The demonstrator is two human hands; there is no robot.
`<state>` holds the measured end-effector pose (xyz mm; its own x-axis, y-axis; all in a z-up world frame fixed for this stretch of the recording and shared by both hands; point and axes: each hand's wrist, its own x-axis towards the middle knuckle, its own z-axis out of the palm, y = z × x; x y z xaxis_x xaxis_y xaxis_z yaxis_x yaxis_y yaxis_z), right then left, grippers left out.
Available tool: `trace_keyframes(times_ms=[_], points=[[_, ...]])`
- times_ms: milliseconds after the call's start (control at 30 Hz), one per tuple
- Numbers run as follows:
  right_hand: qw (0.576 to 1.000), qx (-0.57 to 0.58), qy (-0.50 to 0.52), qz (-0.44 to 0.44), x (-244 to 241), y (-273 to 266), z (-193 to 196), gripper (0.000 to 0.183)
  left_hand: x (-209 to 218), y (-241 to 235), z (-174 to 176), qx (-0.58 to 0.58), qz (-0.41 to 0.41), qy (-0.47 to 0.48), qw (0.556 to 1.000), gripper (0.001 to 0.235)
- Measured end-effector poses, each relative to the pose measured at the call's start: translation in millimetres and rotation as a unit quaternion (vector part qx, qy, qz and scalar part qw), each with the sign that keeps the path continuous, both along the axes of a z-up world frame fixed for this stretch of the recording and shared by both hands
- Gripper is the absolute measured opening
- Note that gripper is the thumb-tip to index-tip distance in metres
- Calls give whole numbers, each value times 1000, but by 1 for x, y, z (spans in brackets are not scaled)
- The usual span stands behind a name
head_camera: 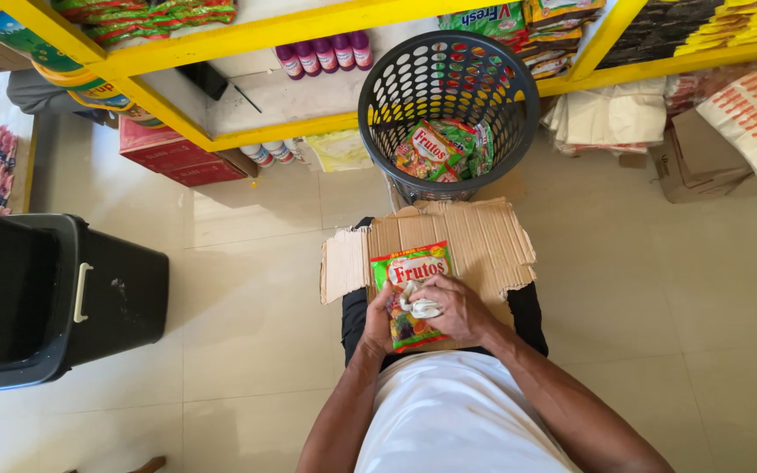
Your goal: The person cleans individual snack bags by hand using a white cloth while sitting on the floor.
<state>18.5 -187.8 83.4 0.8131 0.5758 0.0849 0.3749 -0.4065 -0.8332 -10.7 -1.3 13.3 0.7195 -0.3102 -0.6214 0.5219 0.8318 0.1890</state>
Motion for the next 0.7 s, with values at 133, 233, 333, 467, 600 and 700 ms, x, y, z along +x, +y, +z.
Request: trace_keyframes(times_ms=[133, 233, 333, 467, 600, 700], points=[[994, 41, 68, -70, 22, -21, -48, 37, -2, 3, -10, 22, -3, -8, 1000, 67], [983, 18, 11, -181, 42, -31, -87, 43, -2, 2, 0, 37, 15, 2, 999, 69], [973, -43, 7, -227, 46, -17, -67, 45, -1, -1, 8, 47, 1, 7, 999, 74], [991, -21, -27, -127, 26, 17, -25, 35, -1, 3, -7, 60, 9, 15, 998, 86], [997, -36, -63, 22, 0, 47, -21, 29, -3, 16, -82, 25, 63, 5, 998, 67], [997, -17, -63, 48, -2, 41, -16, 37, -3, 1, -13, 21, 66, -6, 998, 61]])
